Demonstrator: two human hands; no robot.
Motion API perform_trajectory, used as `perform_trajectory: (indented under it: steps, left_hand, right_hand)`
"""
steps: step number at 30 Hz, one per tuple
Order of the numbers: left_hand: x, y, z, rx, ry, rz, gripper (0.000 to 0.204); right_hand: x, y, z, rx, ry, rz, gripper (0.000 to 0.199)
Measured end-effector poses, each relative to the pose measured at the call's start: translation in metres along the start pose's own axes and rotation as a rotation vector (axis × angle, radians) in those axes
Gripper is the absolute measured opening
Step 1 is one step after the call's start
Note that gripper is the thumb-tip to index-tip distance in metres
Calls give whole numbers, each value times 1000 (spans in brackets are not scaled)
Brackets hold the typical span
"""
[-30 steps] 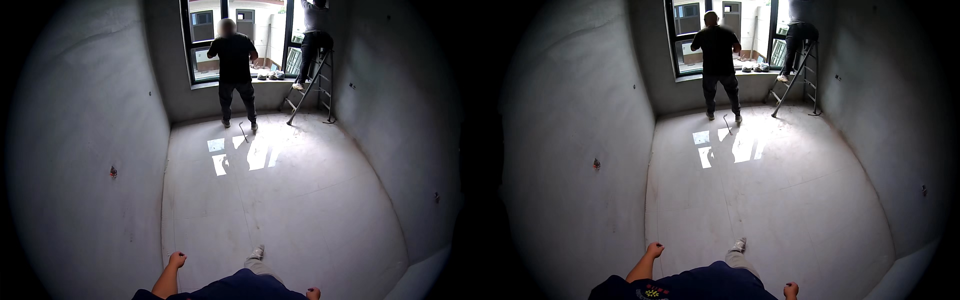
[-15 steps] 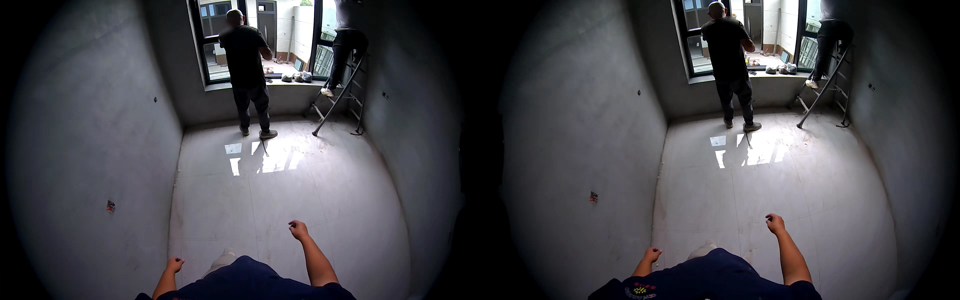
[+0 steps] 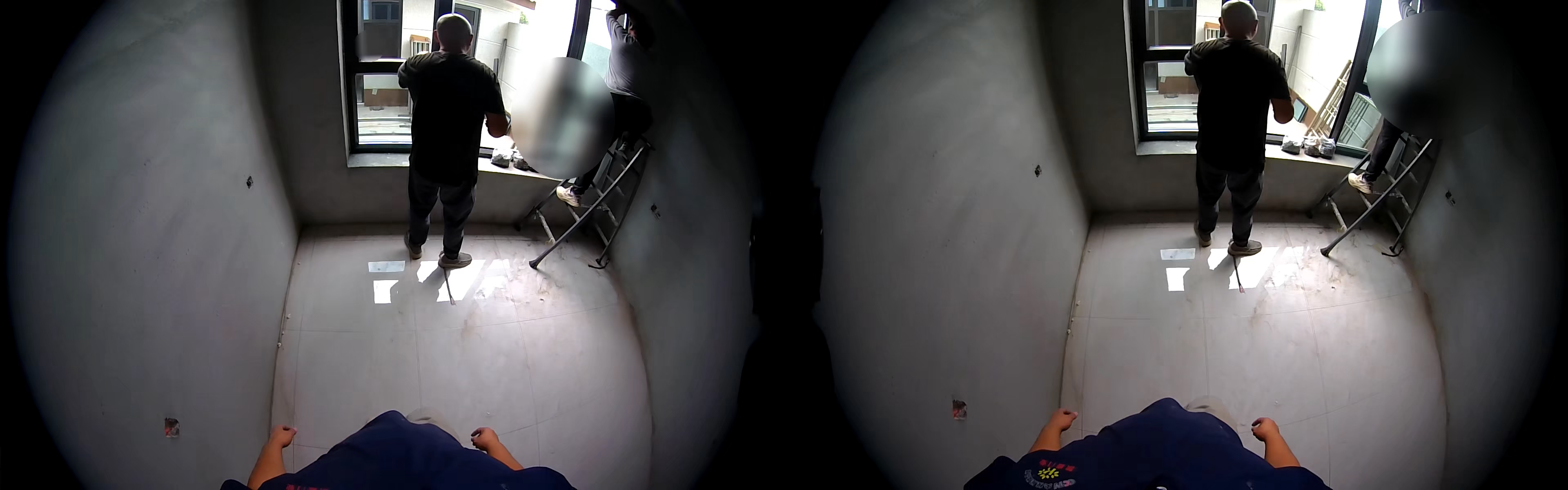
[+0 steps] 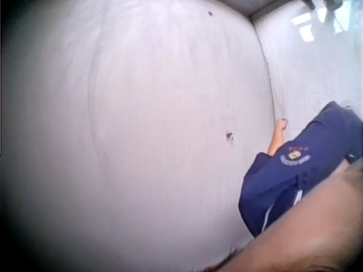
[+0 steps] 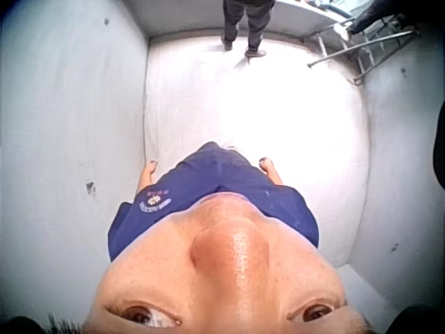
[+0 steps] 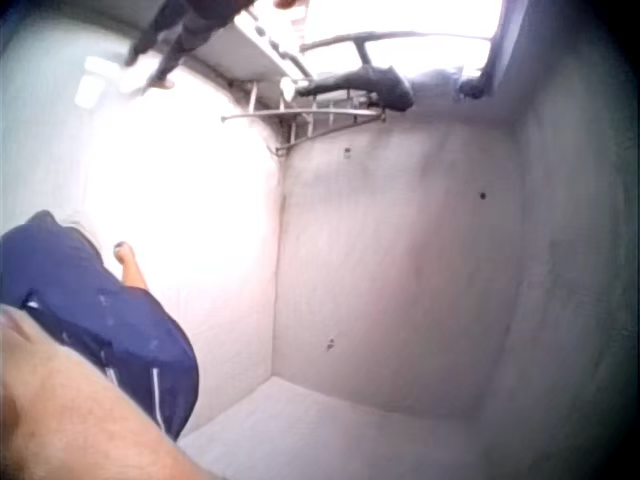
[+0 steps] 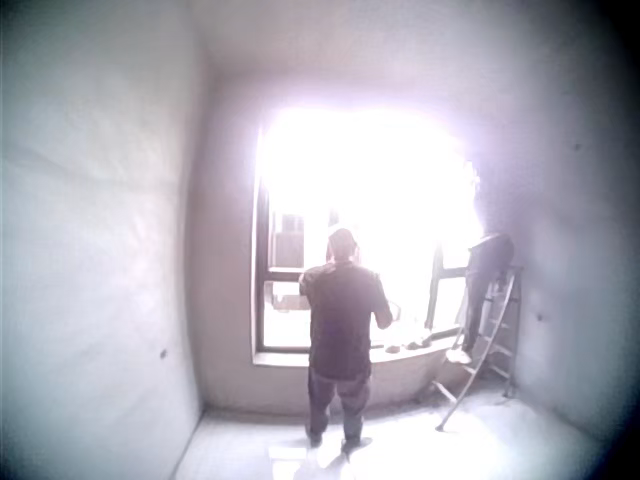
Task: The person walks through an unfinished room carrying a plastic bag of small parts, then installs window hardware by hand on a bay window. The person also briefly checks a sliding door frame while another worker is visible on a ladder nearby.
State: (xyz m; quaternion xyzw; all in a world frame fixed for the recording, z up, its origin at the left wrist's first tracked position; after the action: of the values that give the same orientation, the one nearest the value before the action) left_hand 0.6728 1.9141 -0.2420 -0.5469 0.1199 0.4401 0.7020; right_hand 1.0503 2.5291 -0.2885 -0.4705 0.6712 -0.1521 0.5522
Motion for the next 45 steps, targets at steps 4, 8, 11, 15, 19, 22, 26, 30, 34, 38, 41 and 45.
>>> perform_trajectory:
  steps: [4,8,11,15,19,22,26,30,34,38,41,45]
  left_hand:
    - [-87,77,88,105,-104,68,38]
    - [-129,156,173,96,-113,130,38]
    - [-128,203,210,60,-138,95,38]
    - [-164,249,270,43,-97,100,40]
    - [-222,316,348,100,-155,231,34]
    - [-259,358,420,143,-235,339,29]
    - [-309,455,483,236,-397,478,24]
    - [-382,539,625,409,-369,572,23]
    - [-478,592,797,687,-348,642,24]
    - [-565,608,957,956,-290,711,26]
    - [-611,612,1052,1111,-261,794,29]
    - [-654,620,1161,1322,-182,978,38]
  right_hand:
    - [-24,5,-29,209,136,3,30]
    - [-52,95,-55,271,29,-20,32]
    - [-87,209,-97,249,41,1,36]
    - [-168,343,-309,-71,-84,86,35]
    - [-261,445,-545,-447,-60,138,34]
    - [-321,458,-718,-686,40,69,29]
    - [-361,456,-875,-916,83,85,23]
    - [-366,502,-916,-870,-1,144,20]
    - [-397,545,-942,-690,0,124,18]
    - [-468,579,-993,-666,155,305,20]
    - [-533,598,-1049,-654,370,413,20]
    - [-633,652,-1128,-788,547,447,16]
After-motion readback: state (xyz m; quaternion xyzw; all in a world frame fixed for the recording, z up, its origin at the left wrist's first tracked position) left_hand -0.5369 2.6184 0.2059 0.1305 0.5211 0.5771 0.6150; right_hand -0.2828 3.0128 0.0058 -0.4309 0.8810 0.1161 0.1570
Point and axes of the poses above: each hand's wrist, its own y-axis towards the middle knuckle, its own x-axis out of the palm, z = x × y, the point moved 4 cm from there along y, towards the middle knuckle, and after that the axes turned 1 degree about -z, right-handed, at the moved point
